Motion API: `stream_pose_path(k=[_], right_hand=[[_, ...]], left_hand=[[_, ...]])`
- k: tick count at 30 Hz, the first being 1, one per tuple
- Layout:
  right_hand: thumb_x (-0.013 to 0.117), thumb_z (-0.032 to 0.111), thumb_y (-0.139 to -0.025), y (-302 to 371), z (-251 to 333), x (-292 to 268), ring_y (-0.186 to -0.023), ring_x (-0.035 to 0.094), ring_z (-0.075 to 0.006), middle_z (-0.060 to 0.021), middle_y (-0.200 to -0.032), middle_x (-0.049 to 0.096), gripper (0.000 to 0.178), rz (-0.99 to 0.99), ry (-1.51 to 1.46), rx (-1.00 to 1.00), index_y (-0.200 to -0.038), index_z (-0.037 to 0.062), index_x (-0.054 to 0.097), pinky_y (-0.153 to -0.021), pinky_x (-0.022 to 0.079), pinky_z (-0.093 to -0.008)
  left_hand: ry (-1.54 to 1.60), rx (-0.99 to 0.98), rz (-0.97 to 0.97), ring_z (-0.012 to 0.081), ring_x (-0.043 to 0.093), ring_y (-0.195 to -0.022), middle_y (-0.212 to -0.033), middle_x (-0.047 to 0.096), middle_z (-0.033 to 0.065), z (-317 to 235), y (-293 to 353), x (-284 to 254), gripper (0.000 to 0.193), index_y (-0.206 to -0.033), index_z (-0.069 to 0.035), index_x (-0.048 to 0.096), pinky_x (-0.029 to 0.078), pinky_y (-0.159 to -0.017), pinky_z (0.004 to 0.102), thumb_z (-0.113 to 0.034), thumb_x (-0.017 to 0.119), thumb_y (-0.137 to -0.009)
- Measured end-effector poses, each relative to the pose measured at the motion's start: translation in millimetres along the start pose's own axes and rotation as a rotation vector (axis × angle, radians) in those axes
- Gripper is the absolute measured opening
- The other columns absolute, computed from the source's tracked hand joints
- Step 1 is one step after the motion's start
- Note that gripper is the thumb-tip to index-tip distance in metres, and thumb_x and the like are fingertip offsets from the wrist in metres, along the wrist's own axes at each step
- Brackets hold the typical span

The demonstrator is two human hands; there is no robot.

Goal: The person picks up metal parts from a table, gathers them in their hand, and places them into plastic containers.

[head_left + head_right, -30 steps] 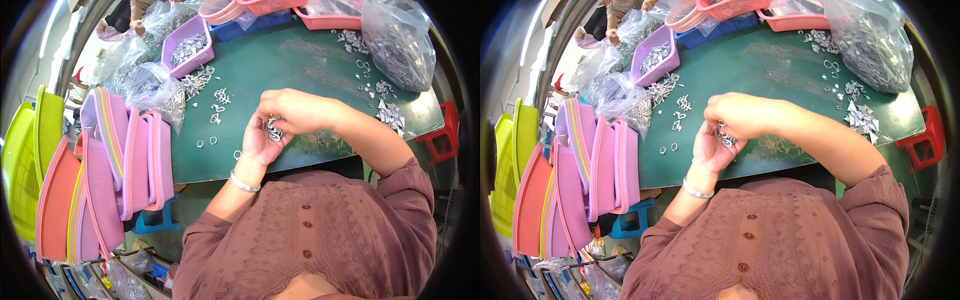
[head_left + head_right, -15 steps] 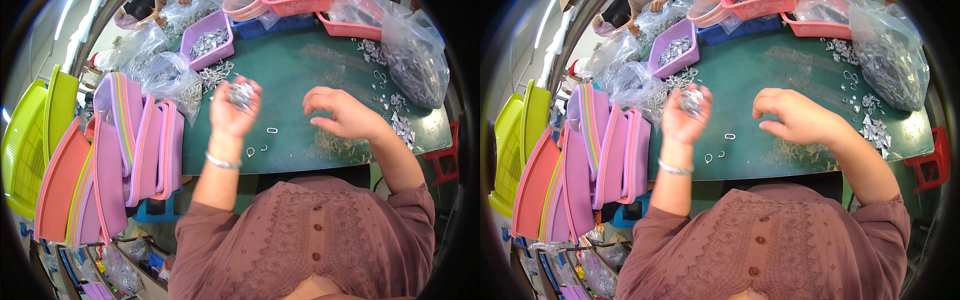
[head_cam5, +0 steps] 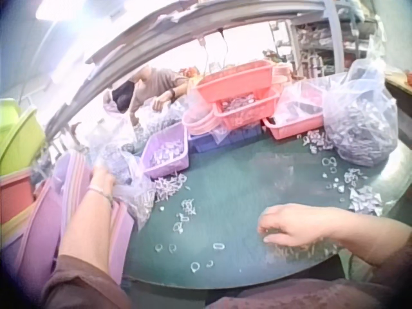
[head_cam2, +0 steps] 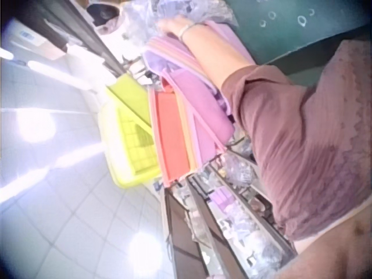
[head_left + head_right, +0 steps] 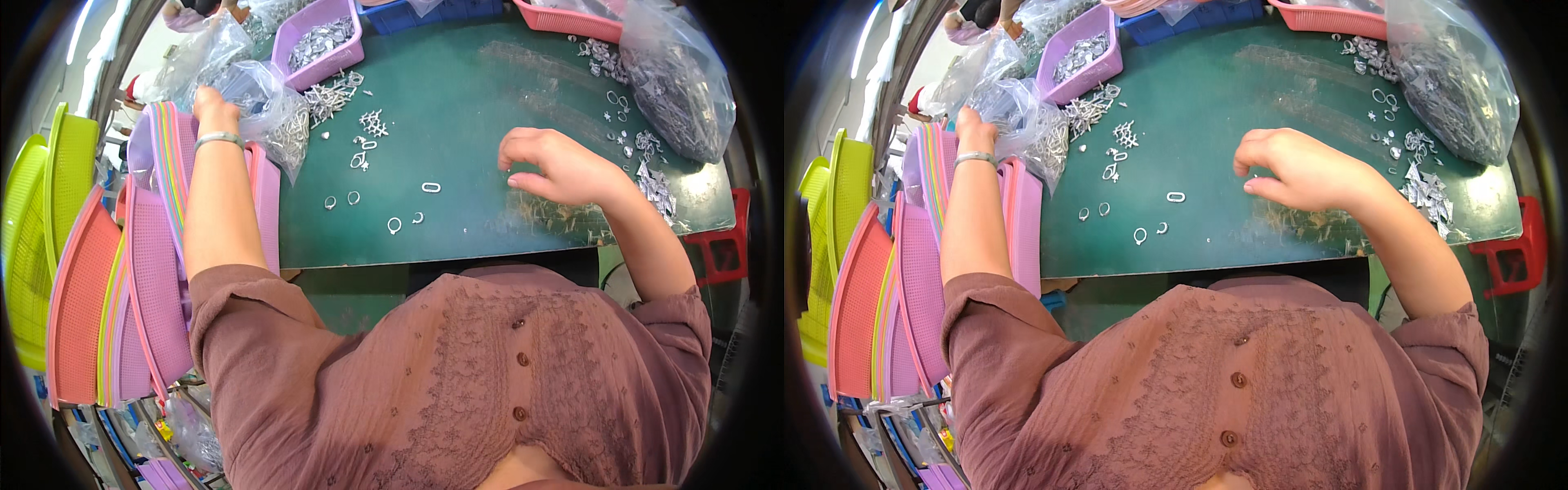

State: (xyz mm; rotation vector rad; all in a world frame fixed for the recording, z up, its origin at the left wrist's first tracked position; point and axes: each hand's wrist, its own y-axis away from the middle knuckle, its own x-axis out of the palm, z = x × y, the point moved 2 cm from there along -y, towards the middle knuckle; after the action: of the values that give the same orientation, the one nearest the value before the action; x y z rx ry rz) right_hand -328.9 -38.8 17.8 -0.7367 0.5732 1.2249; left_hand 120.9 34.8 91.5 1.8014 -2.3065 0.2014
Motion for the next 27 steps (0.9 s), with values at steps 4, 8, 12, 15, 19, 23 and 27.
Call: stream_pose_path(k=[4, 8, 12, 15, 19, 23, 27], right_hand=[[0.059, 0.008, -0.071, -20.5, -1.6, 17.1, -0.082, 0.053, -0.0320, -0.0149, -0.083, 0.055, 0.014, 0.101, 0.099, 0.008, -0.081, -0.0014, 0.055, -0.071, 0.043, -0.0378], [0.059, 0.007, -0.069, -57.2, -14.6, 37.3, -0.078, 0.054, -0.0323, -0.0144, -0.079, 0.055, 0.012, 0.190, 0.170, 0.032, -0.079, -0.0001, 0.056, -0.068, 0.043, -0.0390], [0.057, 0.008, -0.069, -107.4, -21.1, 49.9, -0.076, 0.057, -0.0312, -0.0143, -0.076, 0.058, 0.011, 0.143, 0.212, 0.031, -0.078, 0.0015, 0.059, -0.067, 0.045, -0.0398], [0.058, 0.010, -0.069, -149.3, -22.3, 71.3, -0.081, 0.059, -0.0287, -0.0131, -0.080, 0.061, 0.016, 0.100, 0.269, 0.065, -0.083, 0.0035, 0.062, -0.069, 0.046, -0.0390], [0.059, 0.012, -0.070, -178.9, -21.4, 94.1, -0.083, 0.059, -0.0288, -0.0125, -0.082, 0.062, 0.016, 0.041, 0.318, 0.138, -0.084, 0.0054, 0.063, -0.070, 0.047, -0.0388], [0.056, 0.009, -0.069, -191.7, -32.4, 108.6, -0.084, 0.060, -0.0289, -0.0128, -0.088, 0.062, 0.016, -0.002, 0.388, 0.153, -0.083, 0.0058, 0.063, -0.071, 0.048, -0.0385], [0.053, 0.008, -0.070, -192.6, -30.3, 110.9, -0.086, 0.059, -0.0291, -0.0127, -0.090, 0.061, 0.016, -0.034, 0.401, 0.091, -0.083, 0.0054, 0.062, -0.072, 0.048, -0.0389]], left_hand=[[-0.351, 0.153, 0.014, 0.0265, 0.048, -0.106, -0.118, 0.049, 0.0153, 3.0, 1.8, 0.4, 0.044, -0.116, 0.003, 0.045, 0.037, -0.089, 0.0385, -0.017, 0.054, -0.078], [-0.464, 0.437, 0.348, 0.0184, 0.055, -0.087, -0.101, 0.058, 0.0119, 21.3, 31.1, 3.7, 0.034, -0.106, 0.002, 0.054, 0.044, -0.074, 0.0302, -0.012, 0.059, -0.076], [-0.772, 0.417, 0.668, 0.0100, 0.054, -0.075, -0.081, 0.061, 0.0030, 59.7, 106.5, -5.1, 0.021, -0.095, -0.001, 0.062, 0.043, -0.068, 0.0230, -0.011, 0.060, -0.076], [-1.095, 0.373, 0.805, 0.0145, 0.058, -0.071, -0.078, 0.063, 0.0066, 101.4, 122.8, -29.6, 0.025, -0.094, -0.004, 0.062, 0.046, -0.065, 0.0278, -0.016, 0.064, -0.072], [-1.300, 0.344, 0.861, 0.0194, 0.058, -0.071, -0.077, 0.061, 0.0093, 122.3, 136.8, -44.3, 0.029, -0.093, -0.001, 0.061, 0.046, -0.066, 0.0299, -0.018, 0.066, -0.070], [-1.273, 0.362, 0.853, 0.0137, 0.054, -0.063, -0.070, 0.059, 0.0062, 128.6, 141.8, -44.8, 0.023, -0.084, 0.000, 0.059, 0.044, -0.060, 0.0271, -0.014, 0.068, -0.069], [-1.280, 0.316, 0.864, 0.0203, 0.056, -0.070, -0.076, 0.059, 0.0104, 126.6, 140.9, -51.0, 0.024, -0.082, 0.000, 0.057, 0.045, -0.065, 0.0305, -0.016, 0.067, -0.068]])
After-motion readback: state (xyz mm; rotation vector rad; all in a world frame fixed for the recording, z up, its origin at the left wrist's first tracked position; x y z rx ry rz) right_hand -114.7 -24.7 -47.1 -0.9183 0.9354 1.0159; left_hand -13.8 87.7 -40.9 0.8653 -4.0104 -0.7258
